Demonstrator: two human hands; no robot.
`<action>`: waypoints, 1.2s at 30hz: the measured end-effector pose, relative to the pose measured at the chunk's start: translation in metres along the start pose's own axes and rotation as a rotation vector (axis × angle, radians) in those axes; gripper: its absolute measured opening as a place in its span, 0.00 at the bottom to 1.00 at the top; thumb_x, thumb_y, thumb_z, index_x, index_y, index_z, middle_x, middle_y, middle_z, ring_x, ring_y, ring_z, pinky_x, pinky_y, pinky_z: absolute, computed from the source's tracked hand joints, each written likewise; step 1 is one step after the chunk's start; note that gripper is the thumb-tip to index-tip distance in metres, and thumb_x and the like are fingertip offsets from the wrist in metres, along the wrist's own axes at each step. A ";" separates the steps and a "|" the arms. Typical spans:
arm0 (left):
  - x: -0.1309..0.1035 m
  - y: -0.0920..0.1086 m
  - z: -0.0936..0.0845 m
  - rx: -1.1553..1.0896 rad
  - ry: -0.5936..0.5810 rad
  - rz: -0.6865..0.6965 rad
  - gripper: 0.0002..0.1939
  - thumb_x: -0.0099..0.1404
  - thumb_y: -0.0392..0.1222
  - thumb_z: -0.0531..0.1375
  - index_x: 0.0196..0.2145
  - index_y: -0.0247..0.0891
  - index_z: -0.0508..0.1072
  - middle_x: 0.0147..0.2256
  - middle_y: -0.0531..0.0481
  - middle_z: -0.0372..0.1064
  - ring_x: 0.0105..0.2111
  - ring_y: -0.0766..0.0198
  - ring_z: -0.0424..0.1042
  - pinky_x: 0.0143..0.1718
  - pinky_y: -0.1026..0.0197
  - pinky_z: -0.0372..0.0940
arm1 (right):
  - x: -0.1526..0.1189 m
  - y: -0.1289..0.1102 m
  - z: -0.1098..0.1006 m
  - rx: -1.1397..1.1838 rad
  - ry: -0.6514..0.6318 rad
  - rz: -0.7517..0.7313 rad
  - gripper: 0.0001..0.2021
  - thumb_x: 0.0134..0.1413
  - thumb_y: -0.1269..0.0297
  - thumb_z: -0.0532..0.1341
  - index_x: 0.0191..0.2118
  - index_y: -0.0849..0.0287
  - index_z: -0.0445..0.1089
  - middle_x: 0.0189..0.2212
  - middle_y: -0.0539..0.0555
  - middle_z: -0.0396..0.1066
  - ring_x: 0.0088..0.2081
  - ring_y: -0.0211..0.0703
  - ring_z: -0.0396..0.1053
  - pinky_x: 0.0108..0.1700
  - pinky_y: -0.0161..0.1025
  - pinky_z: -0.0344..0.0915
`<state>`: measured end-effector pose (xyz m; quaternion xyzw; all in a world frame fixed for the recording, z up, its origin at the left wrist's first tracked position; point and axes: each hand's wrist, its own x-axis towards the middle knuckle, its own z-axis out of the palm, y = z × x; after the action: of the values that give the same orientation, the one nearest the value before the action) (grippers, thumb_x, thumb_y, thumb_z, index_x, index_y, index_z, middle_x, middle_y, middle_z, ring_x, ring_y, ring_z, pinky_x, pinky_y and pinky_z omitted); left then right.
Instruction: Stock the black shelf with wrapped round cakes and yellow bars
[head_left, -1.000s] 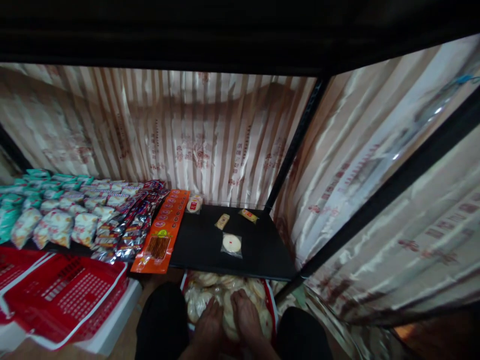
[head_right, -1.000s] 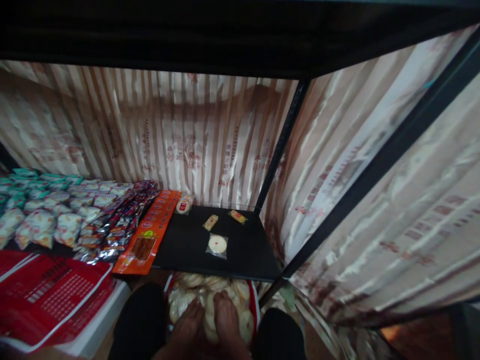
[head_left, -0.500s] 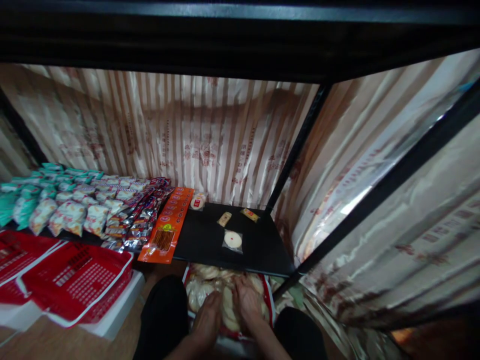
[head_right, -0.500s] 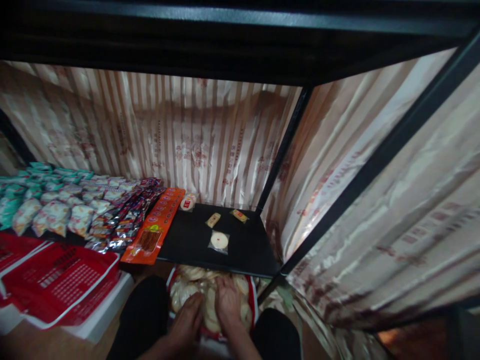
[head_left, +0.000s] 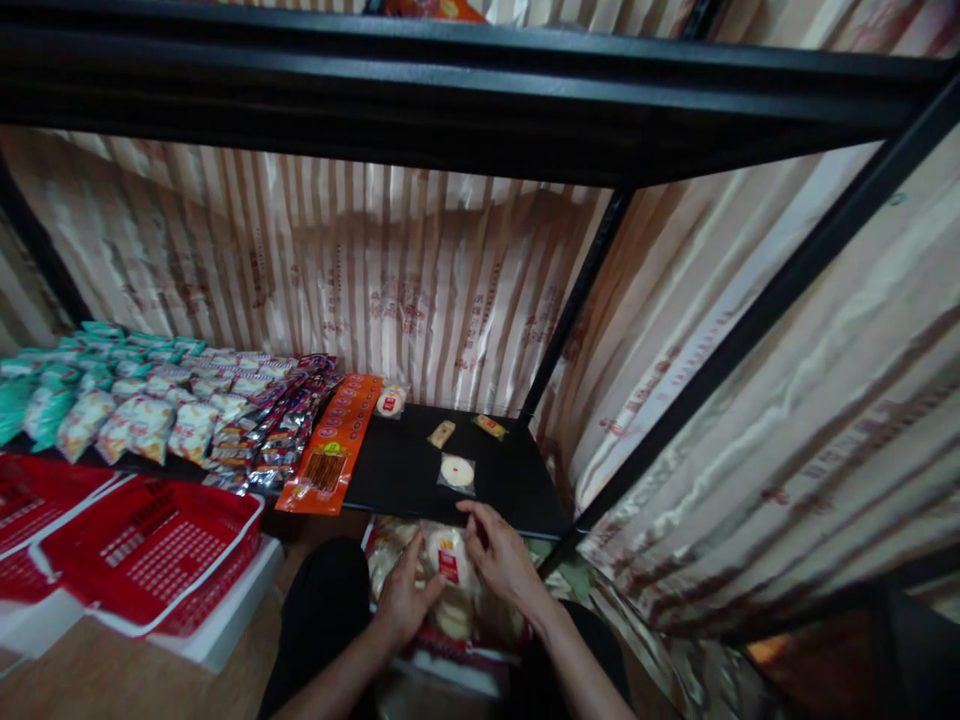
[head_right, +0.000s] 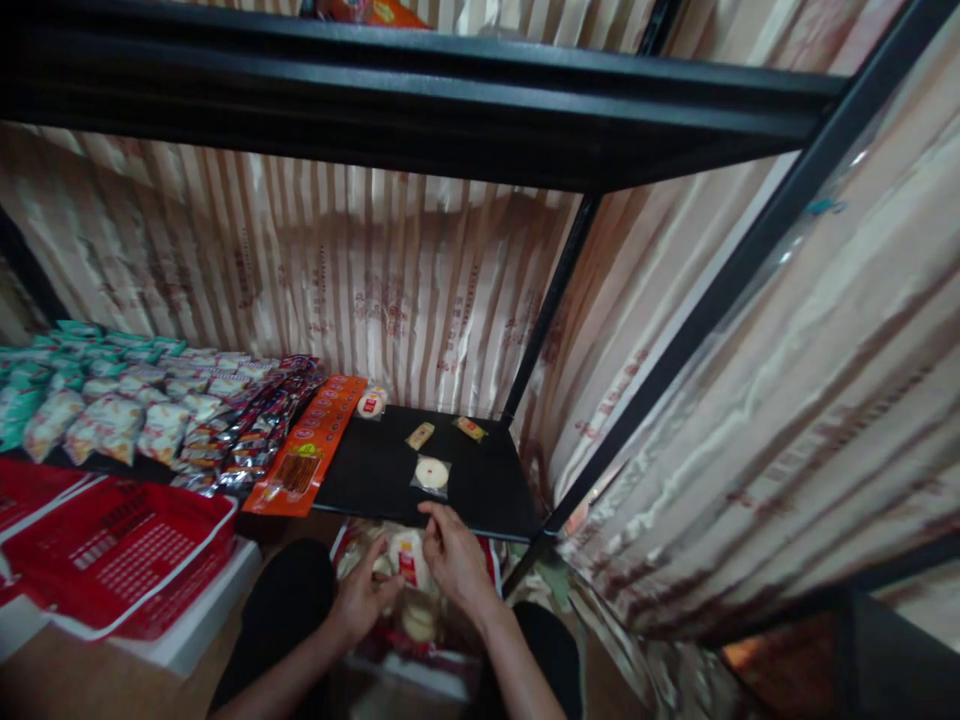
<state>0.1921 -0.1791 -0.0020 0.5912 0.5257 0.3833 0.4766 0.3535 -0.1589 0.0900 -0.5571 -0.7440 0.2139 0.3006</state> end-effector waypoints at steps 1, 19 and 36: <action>-0.001 0.005 -0.001 -0.079 -0.013 -0.001 0.32 0.56 0.45 0.55 0.57 0.30 0.55 0.53 0.36 0.63 0.46 0.57 0.70 0.45 0.57 0.66 | 0.002 -0.001 -0.002 0.079 0.023 0.008 0.16 0.52 0.67 0.50 0.46 0.57 0.66 0.33 0.52 0.68 0.31 0.38 0.66 0.35 0.34 0.62; -0.004 0.039 -0.007 -0.484 0.035 -0.181 0.24 0.46 0.54 0.64 0.36 0.34 0.69 0.28 0.50 0.71 0.23 0.68 0.68 0.23 0.67 0.59 | -0.023 0.006 0.041 0.904 0.099 0.306 0.20 0.40 0.50 0.66 0.39 0.56 0.69 0.32 0.53 0.74 0.35 0.44 0.71 0.42 0.41 0.65; 0.030 0.037 -0.023 -0.426 0.209 -0.146 0.15 0.50 0.39 0.58 0.38 0.35 0.68 0.29 0.52 0.70 0.25 0.68 0.67 0.22 0.69 0.58 | 0.017 -0.001 0.063 0.888 0.095 0.365 0.23 0.35 0.48 0.67 0.36 0.58 0.69 0.33 0.55 0.75 0.34 0.46 0.72 0.37 0.39 0.66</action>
<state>0.1843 -0.1455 0.0380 0.3950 0.5208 0.5093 0.5598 0.3065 -0.1416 0.0482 -0.5053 -0.4564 0.5345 0.5006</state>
